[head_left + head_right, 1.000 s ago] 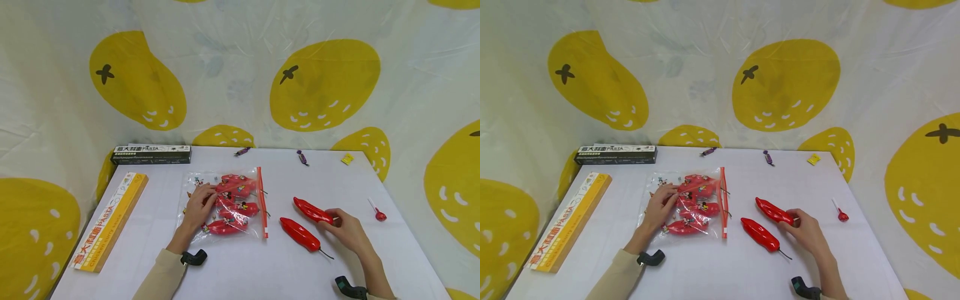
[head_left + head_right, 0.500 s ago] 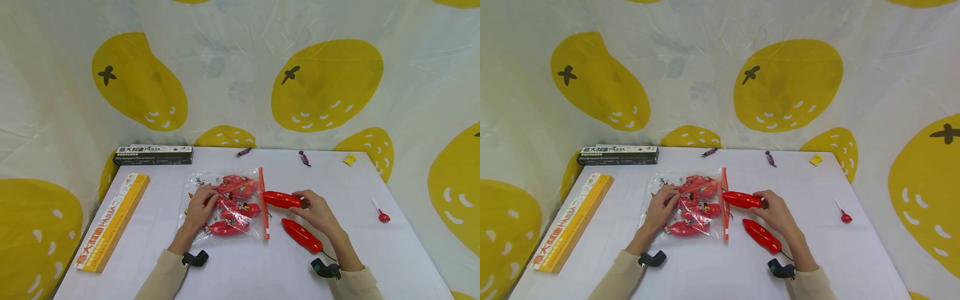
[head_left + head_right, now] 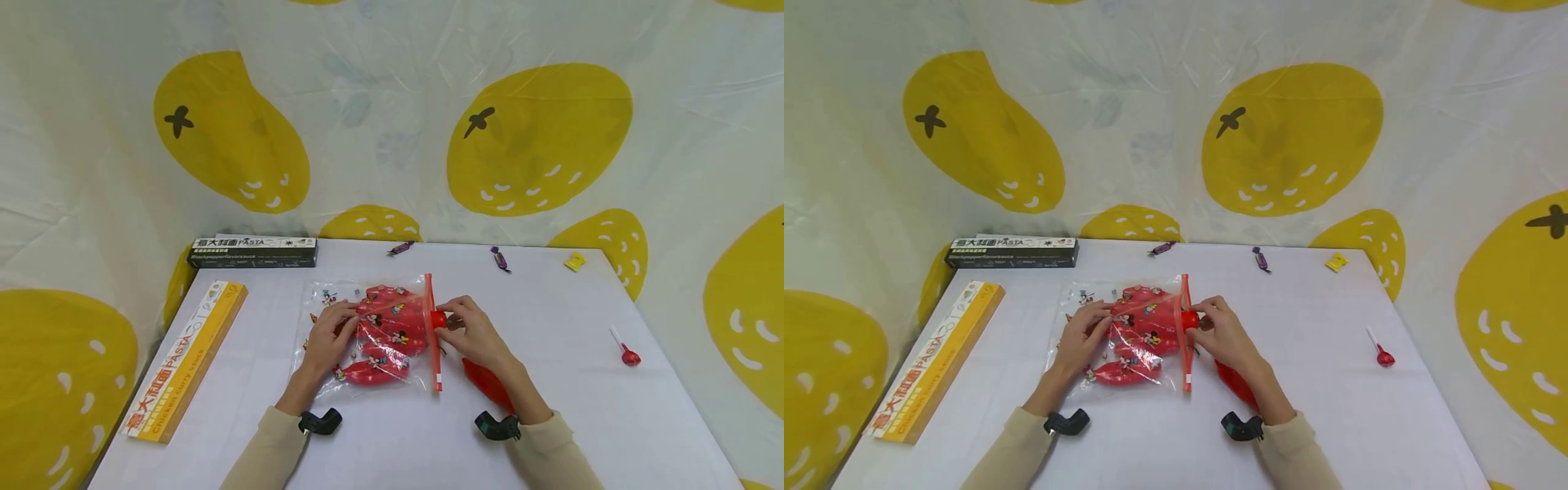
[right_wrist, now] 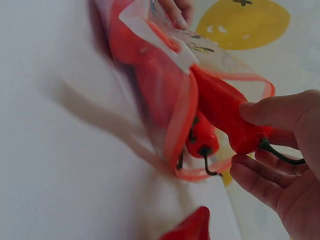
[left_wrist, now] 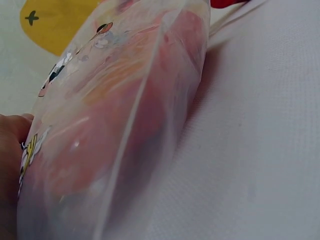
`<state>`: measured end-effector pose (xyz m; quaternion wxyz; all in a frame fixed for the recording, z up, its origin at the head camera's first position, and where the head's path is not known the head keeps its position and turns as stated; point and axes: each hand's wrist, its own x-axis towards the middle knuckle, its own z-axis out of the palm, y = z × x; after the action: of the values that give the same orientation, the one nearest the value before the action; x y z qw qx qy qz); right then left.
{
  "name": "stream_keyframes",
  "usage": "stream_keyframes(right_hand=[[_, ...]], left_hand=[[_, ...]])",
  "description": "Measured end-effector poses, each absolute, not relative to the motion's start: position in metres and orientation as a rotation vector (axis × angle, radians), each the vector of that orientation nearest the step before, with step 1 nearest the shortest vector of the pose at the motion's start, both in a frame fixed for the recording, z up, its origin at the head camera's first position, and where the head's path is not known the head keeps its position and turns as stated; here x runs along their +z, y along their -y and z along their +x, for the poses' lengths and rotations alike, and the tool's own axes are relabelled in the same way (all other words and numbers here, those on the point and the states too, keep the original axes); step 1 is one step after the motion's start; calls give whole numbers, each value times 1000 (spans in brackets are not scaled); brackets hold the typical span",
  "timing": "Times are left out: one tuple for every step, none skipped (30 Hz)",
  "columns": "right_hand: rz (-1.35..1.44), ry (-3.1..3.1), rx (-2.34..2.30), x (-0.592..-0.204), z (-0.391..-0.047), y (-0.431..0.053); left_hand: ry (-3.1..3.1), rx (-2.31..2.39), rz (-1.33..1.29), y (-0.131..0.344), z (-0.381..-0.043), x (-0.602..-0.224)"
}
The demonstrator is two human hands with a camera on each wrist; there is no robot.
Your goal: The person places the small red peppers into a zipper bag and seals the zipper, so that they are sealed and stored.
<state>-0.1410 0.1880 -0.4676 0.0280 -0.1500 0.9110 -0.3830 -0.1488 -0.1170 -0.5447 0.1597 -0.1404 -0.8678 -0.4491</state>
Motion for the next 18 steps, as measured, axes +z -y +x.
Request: stream_keyframes(right_hand=[[-472,-2795,-1205,-468,-142,-185],[-491,-2781,-1222,-469,-142,-183],[-505,-2764,-1243,-470,-142,-181],[-518,-2749,-1258,-471,-143,-180],[-531,-2739,-1274,-473,-143,-178],[-540,-2731,-1282,-474,-144,-177],[-548,-2726,-1290,-475,-144,-176],[-557,-2722,-1293,-476,-144,-175],[-547,-2718,-1292,-476,-144,-174],[-544,-2716,-1288,-477,-144,-174],[-536,-2712,-1280,-477,-144,-173],[-531,-2705,-1270,-477,-144,-173],[-525,-2698,-1260,-477,-144,-174],[-519,-2692,-1250,-477,-144,-174],[-505,-2686,-1244,-477,-143,-175],[-499,-2683,-1239,-477,-143,-177],[-502,-2681,-1239,-476,-143,-178],[-502,-2683,-1239,-475,-142,-180]], left_hand=[[2477,-1281,-403,117,-149,-545],[2475,-1280,-403,117,-149,-545],[2471,-1280,-404,116,-149,-545],[2465,-1278,-406,116,-149,-544],[2460,-1271,-407,116,-150,-544],[2455,-1265,-409,116,-150,-544],[2447,-1262,-413,116,-150,-544],[2443,-1258,-409,116,-150,-544],[2439,-1254,-408,116,-150,-544],[2433,-1251,-406,117,-150,-544],[2431,-1248,-401,117,-150,-544],[2428,-1249,-396,117,-150,-544],[2425,-1249,-393,117,-149,-543],[2428,-1247,-383,117,-149,-543],[2428,-1250,-379,117,-149,-543],[2429,-1249,-374,117,-149,-543],[2433,-1246,-369,117,-149,-543],[2436,-1242,-365,117,-149,-542]])
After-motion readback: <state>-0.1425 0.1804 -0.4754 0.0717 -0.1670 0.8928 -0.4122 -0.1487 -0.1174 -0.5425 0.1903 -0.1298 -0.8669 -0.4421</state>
